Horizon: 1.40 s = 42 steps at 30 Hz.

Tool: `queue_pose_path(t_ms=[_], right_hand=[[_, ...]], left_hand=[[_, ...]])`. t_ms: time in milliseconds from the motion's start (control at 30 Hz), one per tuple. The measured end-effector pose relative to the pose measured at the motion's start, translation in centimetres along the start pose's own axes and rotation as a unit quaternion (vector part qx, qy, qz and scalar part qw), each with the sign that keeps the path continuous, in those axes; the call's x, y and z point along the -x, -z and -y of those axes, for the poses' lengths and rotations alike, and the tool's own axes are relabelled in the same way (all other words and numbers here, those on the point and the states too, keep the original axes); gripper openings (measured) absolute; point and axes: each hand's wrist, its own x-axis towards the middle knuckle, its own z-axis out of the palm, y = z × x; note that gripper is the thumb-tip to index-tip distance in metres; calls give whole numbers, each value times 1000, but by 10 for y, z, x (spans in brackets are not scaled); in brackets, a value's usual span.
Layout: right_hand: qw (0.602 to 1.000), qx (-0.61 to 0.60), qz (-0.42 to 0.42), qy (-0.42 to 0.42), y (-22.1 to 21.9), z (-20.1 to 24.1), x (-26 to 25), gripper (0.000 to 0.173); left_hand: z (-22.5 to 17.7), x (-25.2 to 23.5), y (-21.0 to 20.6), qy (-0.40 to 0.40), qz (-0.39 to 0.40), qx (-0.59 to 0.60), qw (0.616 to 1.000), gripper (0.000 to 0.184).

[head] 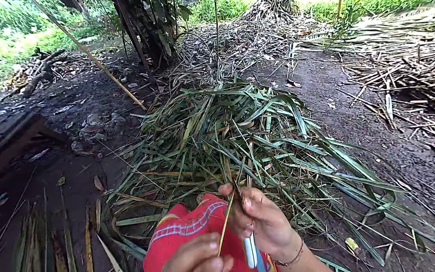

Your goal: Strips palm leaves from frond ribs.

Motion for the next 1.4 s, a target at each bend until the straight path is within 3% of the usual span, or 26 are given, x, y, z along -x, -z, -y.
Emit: queue_pose_path(t_ms=[167,400,533,667,767,867,933,1000,1067,1133,1200,1333,1400], right_hand=[[997,38,65,-23,-7,-10,11,20],[967,229,84,81,10,-1,1,28],[977,192,-25,94,37,7,-10,28],[973,136,-174,63,44,-1,-16,26],[942,127,-308,42,61,-3,-30,33],[871,-13,-488,48,104,10,-50,38],[846,-58,-526,59,131,23,-46,34],[899,-6,-435,43,117,28,-40,37],[960,33,-276,23,82,21,-32,40],[989,42,-142,-9,52,12,-27,44],[997,41,-60,-35,33,6,-30,48],[996,41,-71,-24,26,3,-38,34],[988,53,-145,11,43,17,-44,30]], left_hand=[[18,-9,-11,-57,-18,-115,992,8],[6,-7,-18,-23,-65,-99,993,13],[11,-5,-33,30,-87,-96,991,17],[43,-8,-54,50,-117,-114,985,16],[59,-10,-66,62,-102,-134,984,15],[64,-16,-67,73,-120,-128,982,16],[60,-24,-57,83,-143,-115,979,14],[67,-40,-47,75,-164,-113,977,11],[74,-50,-47,81,-175,-102,976,11],[74,-52,-54,105,-180,-71,975,13],[70,-52,-60,118,-185,-36,975,14],[59,-49,-56,140,-193,37,971,14],[54,-47,-50,139,-186,40,972,14]])
